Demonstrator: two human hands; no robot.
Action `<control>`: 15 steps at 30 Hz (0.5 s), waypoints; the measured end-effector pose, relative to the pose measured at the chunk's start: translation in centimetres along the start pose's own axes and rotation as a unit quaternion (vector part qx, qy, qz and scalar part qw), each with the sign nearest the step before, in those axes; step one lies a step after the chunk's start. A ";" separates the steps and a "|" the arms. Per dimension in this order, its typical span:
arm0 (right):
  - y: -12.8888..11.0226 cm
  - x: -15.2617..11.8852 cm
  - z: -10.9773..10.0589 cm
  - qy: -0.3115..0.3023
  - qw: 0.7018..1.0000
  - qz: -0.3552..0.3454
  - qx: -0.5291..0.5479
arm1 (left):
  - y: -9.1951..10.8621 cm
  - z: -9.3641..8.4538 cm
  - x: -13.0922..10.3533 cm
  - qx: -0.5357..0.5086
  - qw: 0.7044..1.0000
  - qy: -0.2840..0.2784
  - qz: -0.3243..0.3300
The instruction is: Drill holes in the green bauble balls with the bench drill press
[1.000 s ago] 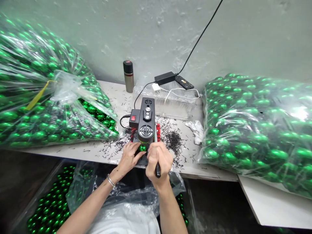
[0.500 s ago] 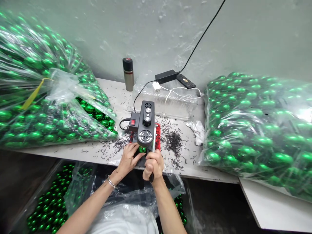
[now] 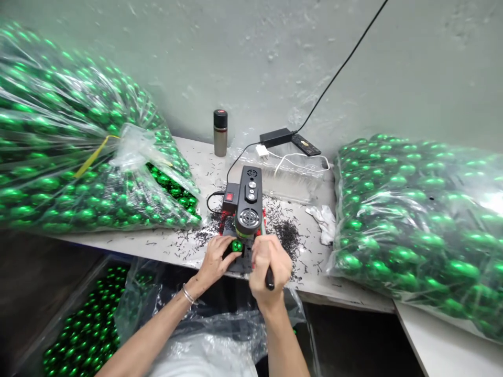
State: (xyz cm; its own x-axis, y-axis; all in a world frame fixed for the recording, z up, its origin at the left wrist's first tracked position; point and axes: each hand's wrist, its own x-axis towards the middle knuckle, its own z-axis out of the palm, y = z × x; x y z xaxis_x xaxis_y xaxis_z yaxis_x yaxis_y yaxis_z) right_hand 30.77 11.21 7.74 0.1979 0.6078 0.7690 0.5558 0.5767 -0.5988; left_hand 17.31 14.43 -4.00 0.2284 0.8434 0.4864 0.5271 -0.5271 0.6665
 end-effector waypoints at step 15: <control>0.8 -1.0 0.6 0.022 0.999 -0.048 0.006 | -3.5 -9.7 6.9 0.307 0.945 0.001 -0.115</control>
State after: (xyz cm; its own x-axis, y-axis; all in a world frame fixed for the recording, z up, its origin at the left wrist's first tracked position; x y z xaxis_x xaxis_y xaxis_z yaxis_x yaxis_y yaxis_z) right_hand 30.59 11.38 6.35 0.1804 0.5251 0.8317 0.5639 0.6376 -0.5249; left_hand 9.07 21.10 2.55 0.0491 0.9279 0.3695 0.9382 -0.1698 0.3016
